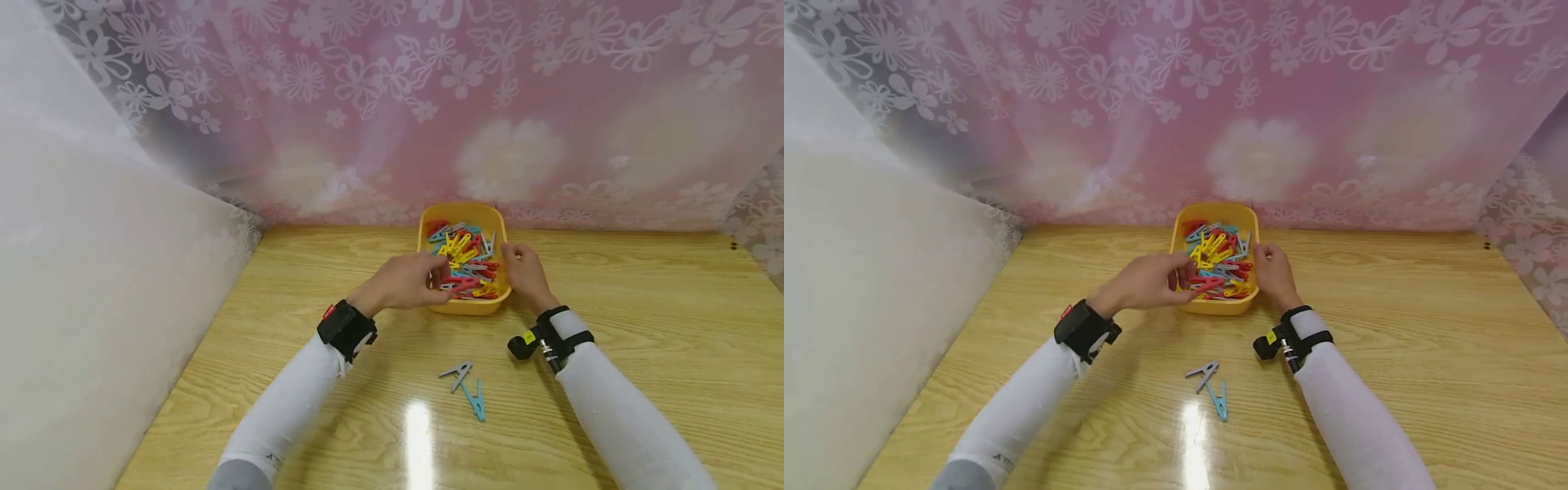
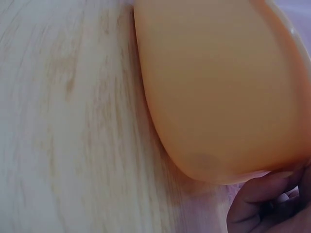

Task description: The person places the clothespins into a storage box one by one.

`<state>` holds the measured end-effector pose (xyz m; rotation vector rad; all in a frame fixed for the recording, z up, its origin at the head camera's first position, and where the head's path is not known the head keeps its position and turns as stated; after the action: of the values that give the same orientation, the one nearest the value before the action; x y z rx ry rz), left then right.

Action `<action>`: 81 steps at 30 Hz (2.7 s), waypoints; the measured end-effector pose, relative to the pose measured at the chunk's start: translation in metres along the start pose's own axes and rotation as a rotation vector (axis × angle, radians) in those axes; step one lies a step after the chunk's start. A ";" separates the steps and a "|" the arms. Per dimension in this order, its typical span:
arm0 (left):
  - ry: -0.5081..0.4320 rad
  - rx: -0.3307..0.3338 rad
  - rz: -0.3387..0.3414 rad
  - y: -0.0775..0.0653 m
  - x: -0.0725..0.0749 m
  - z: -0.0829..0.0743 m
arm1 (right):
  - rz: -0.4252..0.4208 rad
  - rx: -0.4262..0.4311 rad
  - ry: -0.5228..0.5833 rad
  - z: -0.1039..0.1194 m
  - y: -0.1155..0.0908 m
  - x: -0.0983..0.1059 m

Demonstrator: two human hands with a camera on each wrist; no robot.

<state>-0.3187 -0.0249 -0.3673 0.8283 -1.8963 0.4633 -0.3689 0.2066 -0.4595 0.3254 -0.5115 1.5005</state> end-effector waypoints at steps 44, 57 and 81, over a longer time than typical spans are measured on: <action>0.181 0.090 0.299 -0.054 -0.070 -0.020 | -0.026 0.001 -0.042 0.009 0.008 0.001; 0.225 0.080 0.224 -0.060 -0.091 -0.023 | -0.013 -0.018 -0.020 0.003 0.004 0.000; 0.100 0.201 -0.229 0.017 0.014 0.014 | 0.002 -0.029 -0.036 -0.004 -0.001 0.000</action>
<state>-0.3443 -0.0266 -0.3610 1.1194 -1.6573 0.5478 -0.3673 0.2084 -0.4626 0.3300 -0.5622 1.4901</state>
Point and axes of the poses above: each hand's wrist, its own y-axis towards the middle knuckle, its own x-axis out of the back of the hand, z = x × y, the point moved 2 cm from there along y, towards the middle knuckle, and after that the axes turned 8 degrees about -y, right-handed, at the moved point
